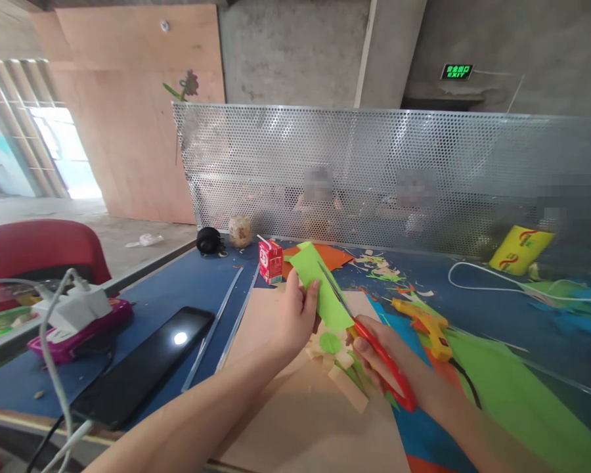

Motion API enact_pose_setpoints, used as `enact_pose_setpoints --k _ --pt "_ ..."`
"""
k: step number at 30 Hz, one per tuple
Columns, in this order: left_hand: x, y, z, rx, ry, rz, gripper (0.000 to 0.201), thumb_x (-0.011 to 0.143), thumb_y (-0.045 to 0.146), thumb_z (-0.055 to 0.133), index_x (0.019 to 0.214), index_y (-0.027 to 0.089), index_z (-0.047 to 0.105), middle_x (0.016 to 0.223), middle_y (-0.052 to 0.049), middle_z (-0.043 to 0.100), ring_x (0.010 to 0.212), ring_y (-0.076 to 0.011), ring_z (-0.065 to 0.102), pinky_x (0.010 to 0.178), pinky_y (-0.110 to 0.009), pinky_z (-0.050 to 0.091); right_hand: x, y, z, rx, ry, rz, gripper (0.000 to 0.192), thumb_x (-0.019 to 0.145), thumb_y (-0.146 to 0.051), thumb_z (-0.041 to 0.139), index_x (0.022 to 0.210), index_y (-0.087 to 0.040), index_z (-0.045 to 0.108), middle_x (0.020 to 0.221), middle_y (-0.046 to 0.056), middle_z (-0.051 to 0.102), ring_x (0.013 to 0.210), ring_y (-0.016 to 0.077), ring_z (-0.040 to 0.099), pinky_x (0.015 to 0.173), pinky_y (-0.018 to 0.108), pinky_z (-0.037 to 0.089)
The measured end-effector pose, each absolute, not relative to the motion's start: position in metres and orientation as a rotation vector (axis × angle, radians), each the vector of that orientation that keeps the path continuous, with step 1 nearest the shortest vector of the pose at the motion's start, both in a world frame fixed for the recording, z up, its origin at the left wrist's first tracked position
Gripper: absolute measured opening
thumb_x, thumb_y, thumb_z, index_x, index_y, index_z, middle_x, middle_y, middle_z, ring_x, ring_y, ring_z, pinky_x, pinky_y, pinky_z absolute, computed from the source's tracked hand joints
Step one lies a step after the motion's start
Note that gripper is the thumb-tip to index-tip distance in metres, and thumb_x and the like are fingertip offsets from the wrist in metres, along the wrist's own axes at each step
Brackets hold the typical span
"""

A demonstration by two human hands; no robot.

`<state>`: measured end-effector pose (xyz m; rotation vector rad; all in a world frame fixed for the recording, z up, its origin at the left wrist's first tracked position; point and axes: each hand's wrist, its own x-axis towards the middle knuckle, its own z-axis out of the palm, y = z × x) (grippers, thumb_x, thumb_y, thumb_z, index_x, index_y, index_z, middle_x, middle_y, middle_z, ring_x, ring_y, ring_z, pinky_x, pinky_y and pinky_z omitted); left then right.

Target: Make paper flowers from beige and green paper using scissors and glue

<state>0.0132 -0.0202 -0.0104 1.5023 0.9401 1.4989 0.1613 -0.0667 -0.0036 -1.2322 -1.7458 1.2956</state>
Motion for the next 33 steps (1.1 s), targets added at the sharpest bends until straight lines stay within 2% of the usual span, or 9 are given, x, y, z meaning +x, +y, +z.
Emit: enact_pose_setpoints --k 3,8,11,15,18,20,25,33 --pt "0.015 -0.024 -0.007 1.519 0.953 1.466 0.020 0.082 0.040 0.041 0.085 0.022 0.034 0.044 0.012 0.034 0.029 -0.0055 0.035 0.028 -0.014 0.028 0.161 -0.067 -0.003 -1.167 -1.740 1.308 0.037 0.072 -0.054 0.050 0.078 -0.022 0.033 0.060 -0.007 0.036 0.036 0.0044 0.035 0.033 0.019 0.037" --pt "0.016 -0.028 -0.004 1.514 0.996 1.447 0.020 0.081 0.040 0.042 0.089 0.022 0.035 0.042 0.012 0.033 0.029 -0.0067 0.034 0.028 -0.016 0.028 0.162 -0.066 -0.004 -1.162 -1.745 1.315 0.036 0.073 -0.053 0.050 0.079 -0.021 0.035 0.059 -0.008 0.038 0.032 0.0027 0.031 0.031 0.018 0.031" --pt "0.011 -0.026 -0.004 1.489 0.955 1.444 0.027 0.079 0.041 0.045 0.096 0.021 0.038 0.048 0.009 0.040 0.036 -0.0074 0.040 0.035 -0.018 0.033 0.163 -0.066 -0.005 -1.166 -1.758 1.310 0.036 0.073 -0.054 0.049 0.077 -0.021 0.033 0.054 -0.009 0.035 0.031 0.0032 0.030 0.031 0.018 0.030" --pt "-0.002 -0.013 -0.001 1.322 0.757 1.562 0.043 0.077 0.051 0.041 0.104 0.018 0.047 0.076 -0.003 0.057 0.059 -0.0119 0.053 0.050 -0.023 0.042 0.163 -0.067 -0.004 -1.172 -1.781 1.325 0.038 0.071 -0.054 0.051 0.073 -0.021 0.031 0.054 -0.009 0.036 0.032 0.0037 0.034 0.032 0.019 0.030" --pt "-0.011 -0.003 0.001 1.186 0.534 1.515 0.056 0.075 0.059 0.036 0.115 0.021 0.045 0.101 -0.008 0.058 0.079 -0.0191 0.057 0.059 -0.028 0.046 0.161 -0.069 -0.002 -1.181 -1.764 1.389 0.042 0.068 -0.056 0.052 0.071 -0.022 0.028 0.053 -0.010 0.034 0.030 0.0034 0.033 0.032 0.019 0.029" --pt "-0.014 -0.001 0.003 1.137 0.451 1.472 0.059 0.073 0.059 0.039 0.119 0.023 0.044 0.109 -0.009 0.056 0.089 -0.0222 0.057 0.064 -0.031 0.047 0.159 -0.069 0.000 -1.190 -1.759 1.410 0.043 0.067 -0.057 0.053 0.071 -0.022 0.028 0.051 -0.010 0.034 0.030 0.0036 0.032 0.031 0.019 0.027" --pt "-0.007 -0.007 0.004 1.050 0.432 1.448 0.046 0.072 0.037 0.058 0.115 0.023 0.049 0.111 -0.005 0.059 0.104 -0.0220 0.052 0.085 -0.032 0.041 0.159 -0.070 0.004 -1.175 -1.788 1.382 0.042 0.066 -0.055 0.055 0.072 -0.022 0.031 0.049 -0.010 0.033 0.031 0.0040 0.030 0.031 0.020 0.026" --pt "0.001 -0.006 0.002 0.850 0.523 1.473 0.022 0.078 0.027 0.053 0.096 0.016 0.059 0.093 -0.006 0.067 0.093 -0.0196 0.059 0.088 -0.032 0.041 0.158 -0.074 0.007 -1.325 -1.697 1.398 0.037 0.067 -0.048 0.058 0.068 -0.022 0.032 0.042 -0.011 0.028 0.031 0.0039 0.028 0.032 0.018 0.025"
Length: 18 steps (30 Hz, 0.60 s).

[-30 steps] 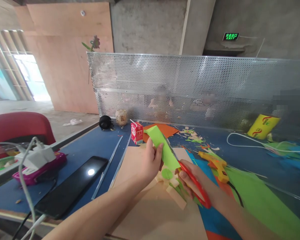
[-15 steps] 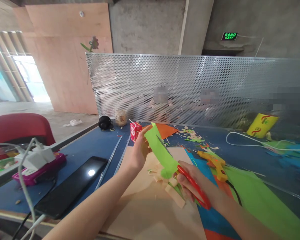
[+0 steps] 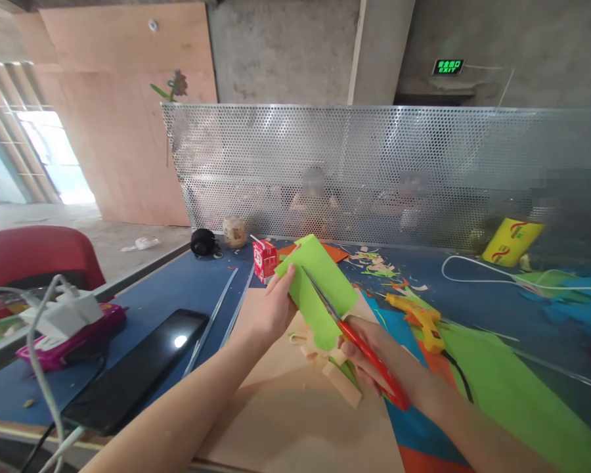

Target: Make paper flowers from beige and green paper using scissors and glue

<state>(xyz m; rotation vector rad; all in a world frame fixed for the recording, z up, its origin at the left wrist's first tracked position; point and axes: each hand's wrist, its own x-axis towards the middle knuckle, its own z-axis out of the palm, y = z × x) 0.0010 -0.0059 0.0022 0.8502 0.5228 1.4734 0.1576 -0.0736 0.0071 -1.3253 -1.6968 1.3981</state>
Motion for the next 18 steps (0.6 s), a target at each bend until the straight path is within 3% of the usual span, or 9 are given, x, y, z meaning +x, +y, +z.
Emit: enact_pose_setpoints --k 13,18 --pt "0.0052 -0.0119 0.0007 0.898 0.441 1.355 0.019 0.077 0.024 0.053 0.093 0.015 0.059 0.088 -0.006 0.067 0.093 -0.0223 0.059 0.089 -0.040 0.041 0.1553 -0.0750 0.0110 -1.196 -1.704 1.363 0.028 0.071 -0.042 0.053 0.073 -0.022 0.034 0.049 -0.009 0.040 0.031 0.0059 0.035 0.032 0.021 0.026" --pt "0.0044 -0.0105 0.0002 0.914 0.434 1.363 0.018 0.079 0.024 0.051 0.092 0.015 0.060 0.088 -0.006 0.067 0.091 -0.0211 0.060 0.089 -0.038 0.041 0.1547 -0.0758 0.0151 -1.229 -1.677 1.370 0.034 0.067 -0.043 0.057 0.069 -0.022 0.030 0.050 -0.009 0.039 0.032 0.0055 0.035 0.032 0.021 0.026"
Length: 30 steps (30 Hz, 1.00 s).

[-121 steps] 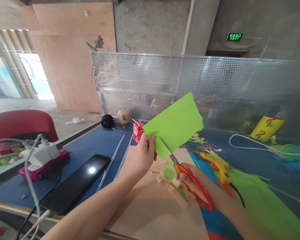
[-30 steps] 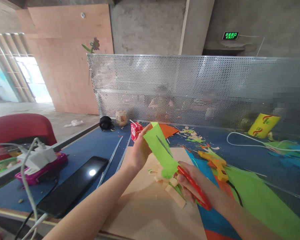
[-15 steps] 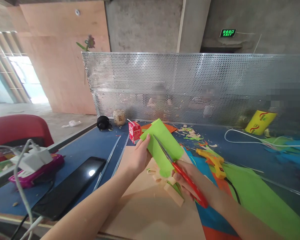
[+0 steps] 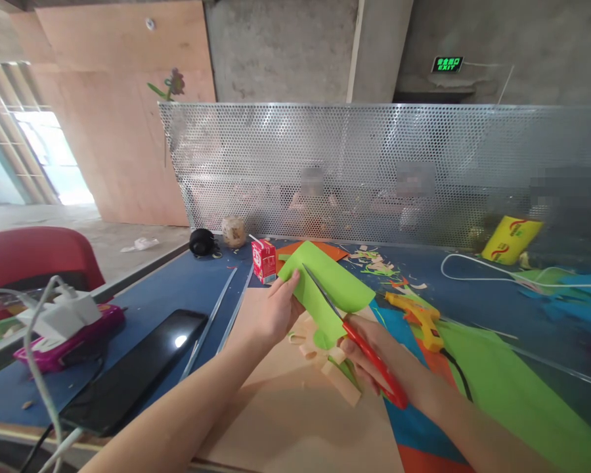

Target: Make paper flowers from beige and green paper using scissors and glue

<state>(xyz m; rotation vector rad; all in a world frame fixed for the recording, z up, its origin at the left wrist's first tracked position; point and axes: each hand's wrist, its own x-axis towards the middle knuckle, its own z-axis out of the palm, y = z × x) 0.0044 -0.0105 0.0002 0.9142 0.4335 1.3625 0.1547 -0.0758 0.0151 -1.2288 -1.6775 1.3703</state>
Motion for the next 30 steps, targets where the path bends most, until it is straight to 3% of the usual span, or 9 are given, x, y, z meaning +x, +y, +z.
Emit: enact_pose_setpoints --k 4,16,23,30 --pt "0.003 -0.011 0.001 0.912 0.457 1.351 0.016 0.079 0.021 0.050 0.090 0.016 0.060 0.086 -0.006 0.067 0.086 -0.0198 0.061 0.088 -0.038 0.043 0.157 -0.075 0.014 -1.260 -1.729 1.344 0.039 0.066 -0.045 0.059 0.068 -0.023 0.027 0.049 -0.010 0.037 0.031 0.0053 0.033 0.031 0.021 0.026" --pt "0.002 -0.009 -0.001 0.997 0.512 1.238 0.021 0.079 0.023 0.050 0.095 0.014 0.060 0.085 -0.007 0.066 0.090 -0.0211 0.059 0.084 -0.037 0.045 0.160 -0.076 0.005 -1.245 -1.794 1.300 0.030 0.077 -0.044 0.048 0.071 -0.022 0.028 0.044 -0.012 0.030 0.029 0.0057 0.030 0.032 0.020 0.026" --pt "-0.001 -0.008 -0.003 1.071 0.564 1.212 0.023 0.076 0.027 0.055 0.095 0.015 0.060 0.088 -0.007 0.064 0.092 -0.0219 0.057 0.082 -0.036 0.045 0.160 -0.075 0.010 -1.217 -1.826 1.236 0.036 0.072 -0.052 0.052 0.072 -0.021 0.032 0.045 -0.010 0.034 0.032 0.0069 0.036 0.033 0.021 0.027" --pt "-0.001 -0.008 -0.005 1.118 0.610 1.192 0.025 0.075 0.031 0.056 0.094 0.016 0.060 0.090 -0.006 0.064 0.095 -0.0225 0.056 0.082 -0.036 0.045 0.160 -0.076 0.007 -1.281 -1.800 1.220 0.035 0.074 -0.051 0.049 0.071 -0.021 0.032 0.047 -0.010 0.032 0.030 0.0044 0.028 0.031 0.020 0.026"
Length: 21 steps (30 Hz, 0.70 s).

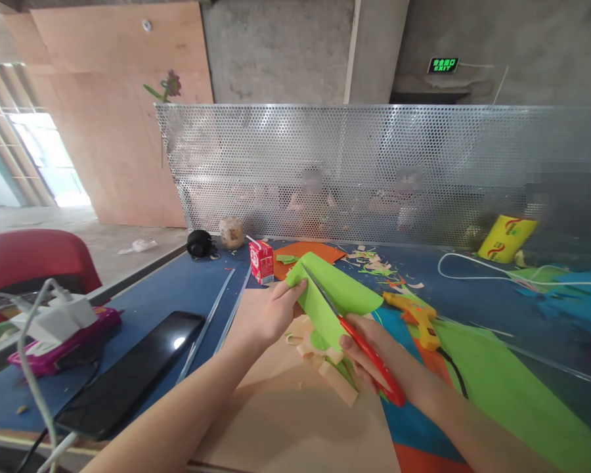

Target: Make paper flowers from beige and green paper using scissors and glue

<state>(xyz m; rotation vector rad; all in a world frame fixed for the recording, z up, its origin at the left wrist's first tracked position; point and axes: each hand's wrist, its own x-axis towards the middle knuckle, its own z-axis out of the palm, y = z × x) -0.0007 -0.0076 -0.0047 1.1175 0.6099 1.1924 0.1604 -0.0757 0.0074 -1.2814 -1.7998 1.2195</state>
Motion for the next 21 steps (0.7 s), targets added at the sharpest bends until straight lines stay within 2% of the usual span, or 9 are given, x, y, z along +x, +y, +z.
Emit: enact_pose_setpoints --k 7,14,21 --pt "-0.0006 -0.0077 -0.0076 1.092 0.591 1.160 0.024 0.075 0.027 0.056 0.095 0.016 0.061 0.095 -0.008 0.064 0.098 -0.0236 0.055 0.086 -0.037 0.042 0.1639 -0.0700 0.0036 -1.255 -1.764 1.339 0.036 0.072 -0.051 0.053 0.072 -0.021 0.033 0.050 -0.010 0.034 0.033 0.0047 0.032 0.033 0.020 0.031" --pt "-0.0003 -0.0065 -0.0107 1.086 0.571 1.151 0.023 0.075 0.027 0.056 0.095 0.016 0.062 0.094 -0.008 0.065 0.099 -0.0241 0.055 0.087 -0.038 0.041 0.1622 -0.0691 -0.0022 -1.265 -1.732 1.318 0.035 0.074 -0.051 0.050 0.070 -0.022 0.030 0.048 -0.011 0.027 0.030 0.0047 0.027 0.030 0.021 0.027" --pt "0.0015 -0.0108 -0.0097 1.160 0.533 1.042 0.022 0.077 0.027 0.054 0.095 0.015 0.062 0.094 -0.009 0.065 0.097 -0.0238 0.056 0.084 -0.036 0.042 0.1610 -0.0723 0.0028 -1.236 -1.761 1.247 0.038 0.070 -0.056 0.050 0.075 -0.021 0.035 0.049 -0.010 0.033 0.032 0.0056 0.032 0.032 0.021 0.028"
